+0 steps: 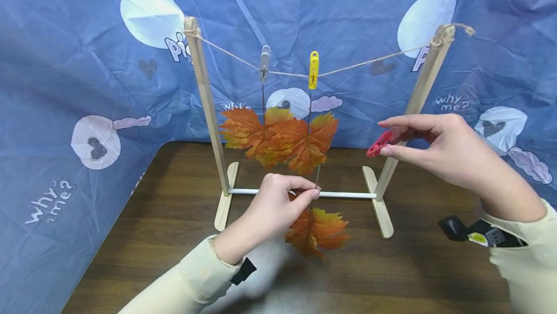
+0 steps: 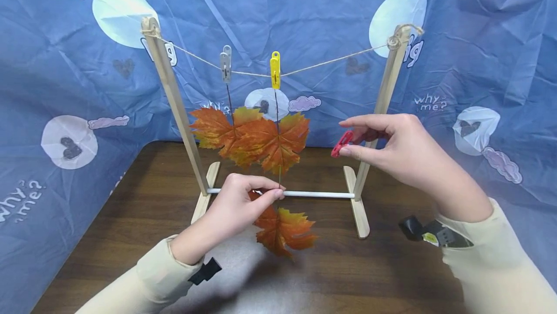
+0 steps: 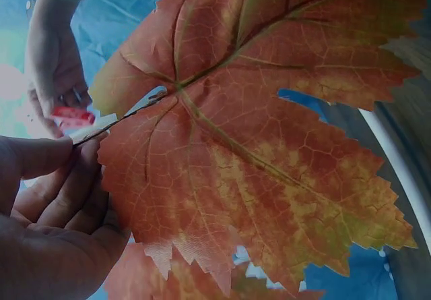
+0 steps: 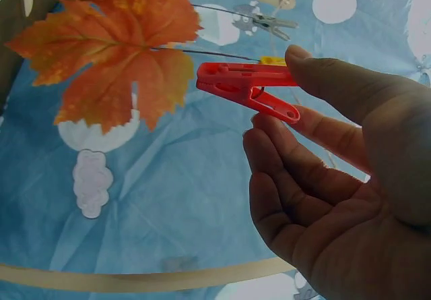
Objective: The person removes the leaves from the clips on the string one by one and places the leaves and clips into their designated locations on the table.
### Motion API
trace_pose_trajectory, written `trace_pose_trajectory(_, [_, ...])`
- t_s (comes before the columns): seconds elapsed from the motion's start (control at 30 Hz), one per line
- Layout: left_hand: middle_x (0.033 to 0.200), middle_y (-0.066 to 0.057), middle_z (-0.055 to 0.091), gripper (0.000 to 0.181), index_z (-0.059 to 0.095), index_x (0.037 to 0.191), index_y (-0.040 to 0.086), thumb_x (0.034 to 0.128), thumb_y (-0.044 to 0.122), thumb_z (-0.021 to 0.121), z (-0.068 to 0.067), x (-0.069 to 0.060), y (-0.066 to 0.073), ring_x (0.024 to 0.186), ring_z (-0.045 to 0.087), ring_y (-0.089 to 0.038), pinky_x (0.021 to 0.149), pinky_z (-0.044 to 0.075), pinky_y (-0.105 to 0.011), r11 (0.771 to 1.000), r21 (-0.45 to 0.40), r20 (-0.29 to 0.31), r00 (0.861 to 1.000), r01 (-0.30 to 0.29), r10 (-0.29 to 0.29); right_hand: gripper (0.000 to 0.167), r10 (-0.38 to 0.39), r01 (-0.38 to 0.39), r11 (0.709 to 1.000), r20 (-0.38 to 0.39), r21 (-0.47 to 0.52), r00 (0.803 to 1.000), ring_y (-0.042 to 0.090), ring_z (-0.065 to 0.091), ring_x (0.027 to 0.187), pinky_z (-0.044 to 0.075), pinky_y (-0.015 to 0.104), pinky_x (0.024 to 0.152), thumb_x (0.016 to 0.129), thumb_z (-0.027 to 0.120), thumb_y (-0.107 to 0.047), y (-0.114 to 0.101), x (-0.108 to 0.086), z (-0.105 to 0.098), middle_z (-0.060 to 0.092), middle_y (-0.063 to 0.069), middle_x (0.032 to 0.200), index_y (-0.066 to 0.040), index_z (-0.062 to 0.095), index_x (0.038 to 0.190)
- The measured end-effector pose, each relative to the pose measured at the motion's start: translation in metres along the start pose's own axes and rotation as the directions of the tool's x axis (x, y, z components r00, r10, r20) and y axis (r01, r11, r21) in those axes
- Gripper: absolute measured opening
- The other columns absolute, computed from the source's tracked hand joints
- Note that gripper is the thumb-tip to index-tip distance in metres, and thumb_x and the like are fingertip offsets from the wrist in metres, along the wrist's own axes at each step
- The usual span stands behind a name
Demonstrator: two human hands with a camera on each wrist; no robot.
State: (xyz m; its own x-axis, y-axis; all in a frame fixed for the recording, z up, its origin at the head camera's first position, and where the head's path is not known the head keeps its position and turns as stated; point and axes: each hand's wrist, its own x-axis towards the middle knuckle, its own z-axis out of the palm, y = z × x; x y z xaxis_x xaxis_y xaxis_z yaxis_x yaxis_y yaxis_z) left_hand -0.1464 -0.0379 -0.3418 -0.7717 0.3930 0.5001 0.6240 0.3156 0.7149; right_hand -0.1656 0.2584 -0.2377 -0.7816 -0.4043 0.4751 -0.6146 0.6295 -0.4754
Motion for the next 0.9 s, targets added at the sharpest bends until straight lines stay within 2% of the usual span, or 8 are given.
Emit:
trace_pose_trajectory(0.07, [0.084,0.004,0.075,0.005,0.081,0.093,0.007,0.0918,0.006,0.076,-0.004,-0.003,-0.002,0.059,0.058,-0.006,0.055,0.048,-0.023,1.000,0.005,0.003,1.000,0.020,-0.020,0.037,0.012,-0.012,1.000,0.008,0.001,1.000,0.011,0.067,0.079,0.046,0.017,0.068,0.082,0.087,-0.007,0.003,-0.004,0.003,0.073,-0.009,0.086,-0.019,0.077,0.115])
trace_pose_trajectory(0.27, [0.083,0.007,0.074,0.007,0.081,0.094,0.009,0.0935,0.007,0.074,-0.015,-0.011,-0.011,0.066,0.063,-0.006,0.059,0.051,-0.027,0.997,-0.004,0.015,0.997,0.078,-0.078,0.029,0.109,-0.111,0.993,0.057,0.040,0.992,0.014,0.070,0.075,0.050,0.019,0.063,0.084,0.086,-0.011,0.008,-0.015,0.014,0.073,-0.007,0.087,-0.016,0.077,0.111])
trace_pose_trajectory(0.43, [0.080,0.007,0.074,0.007,0.080,0.093,0.007,0.0937,0.007,0.074,-0.023,-0.019,-0.018,0.069,0.065,-0.002,0.061,0.053,-0.028,0.993,-0.020,0.019,0.993,0.120,-0.119,0.030,0.084,-0.087,0.995,0.065,0.056,0.994,0.014,0.069,0.073,0.049,0.019,0.061,0.082,0.086,-0.007,0.016,-0.022,0.025,0.073,-0.007,0.087,-0.013,0.076,0.109])
trace_pose_trajectory(0.6, [0.077,0.009,0.073,0.007,0.080,0.092,0.007,0.0937,0.006,0.073,-0.030,-0.025,-0.021,0.066,0.065,-0.006,0.053,0.048,-0.027,0.987,-0.006,0.020,0.987,0.162,-0.162,0.030,0.035,-0.038,0.998,0.068,0.041,0.997,0.011,0.068,0.076,0.049,0.018,0.064,0.080,0.087,-0.004,0.023,-0.028,0.035,0.073,-0.007,0.089,-0.014,0.075,0.106])
trace_pose_trajectory(0.77, [0.077,0.009,0.073,0.009,0.080,0.090,0.008,0.0943,0.006,0.072,-0.035,-0.031,-0.027,0.065,0.065,-0.008,0.049,0.044,-0.025,0.979,-0.005,0.026,0.979,0.202,-0.201,0.030,0.062,-0.064,0.998,0.076,0.027,0.995,0.012,0.067,0.078,0.050,0.018,0.066,0.079,0.088,-0.007,0.029,-0.034,0.045,0.071,-0.009,0.089,-0.016,0.076,0.105])
trace_pose_trajectory(0.9, [0.075,0.006,0.073,0.010,0.080,0.089,0.007,0.0942,0.005,0.071,-0.038,-0.035,-0.032,0.064,0.064,-0.006,0.052,0.046,-0.025,0.976,0.010,0.028,0.976,0.217,-0.217,0.030,0.091,-0.094,0.995,0.091,0.028,0.992,0.012,0.066,0.081,0.051,0.019,0.068,0.080,0.089,-0.011,0.034,-0.040,0.054,0.072,-0.008,0.094,-0.017,0.076,0.107])
